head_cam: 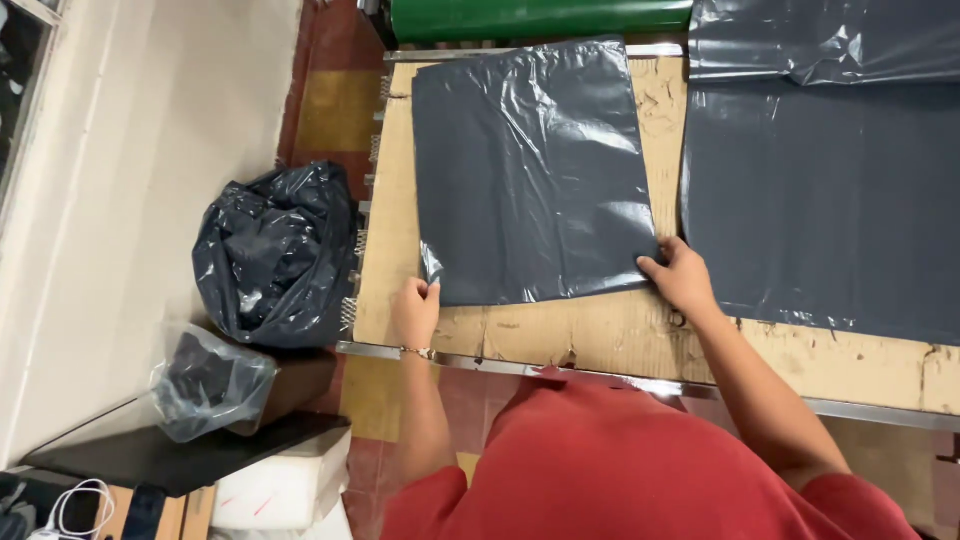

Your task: Folding plastic bags coming off a conveyor belt and placing them into a basket

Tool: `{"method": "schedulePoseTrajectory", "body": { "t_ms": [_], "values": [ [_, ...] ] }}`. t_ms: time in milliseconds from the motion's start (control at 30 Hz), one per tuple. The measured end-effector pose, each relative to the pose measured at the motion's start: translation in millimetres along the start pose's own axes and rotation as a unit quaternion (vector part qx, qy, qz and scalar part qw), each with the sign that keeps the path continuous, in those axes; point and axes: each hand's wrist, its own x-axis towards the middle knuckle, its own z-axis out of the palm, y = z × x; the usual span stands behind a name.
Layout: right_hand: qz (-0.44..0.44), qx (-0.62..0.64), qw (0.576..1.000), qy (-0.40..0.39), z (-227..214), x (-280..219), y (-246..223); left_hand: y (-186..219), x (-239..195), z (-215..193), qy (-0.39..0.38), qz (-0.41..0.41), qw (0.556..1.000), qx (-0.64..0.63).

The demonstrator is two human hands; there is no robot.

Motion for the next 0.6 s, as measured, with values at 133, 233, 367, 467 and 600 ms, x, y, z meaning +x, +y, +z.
{"method": "schedulePoseTrajectory", "body": {
  "t_ms": [133, 233, 367, 467, 600],
  "values": [
    [-0.016, -0.157, 0.986, 0.052, 13, 3, 25, 0, -21, -3, 0.04, 0.025, 0.998, -0.039],
    [-0.02, -0.196, 0.979, 0.049, 13, 2, 42, 3, -37, -5, 0.025, 0.021, 0.999, -0.028],
    [-0.023, -0.264, 0.963, 0.04, -4, -11, 16, 63, -64, -30, 0.169, 0.058, 0.964, 0.199],
    [-0.159, -0.277, 0.941, 0.117, -24, 18, -58, 130, -36, -14, 0.191, 0.245, 0.948, 0.066],
    [-0.332, -0.251, 0.896, 0.153, -23, 125, -139, 201, -10, 28, 0.155, 0.362, 0.916, 0.068]
  ]
}}
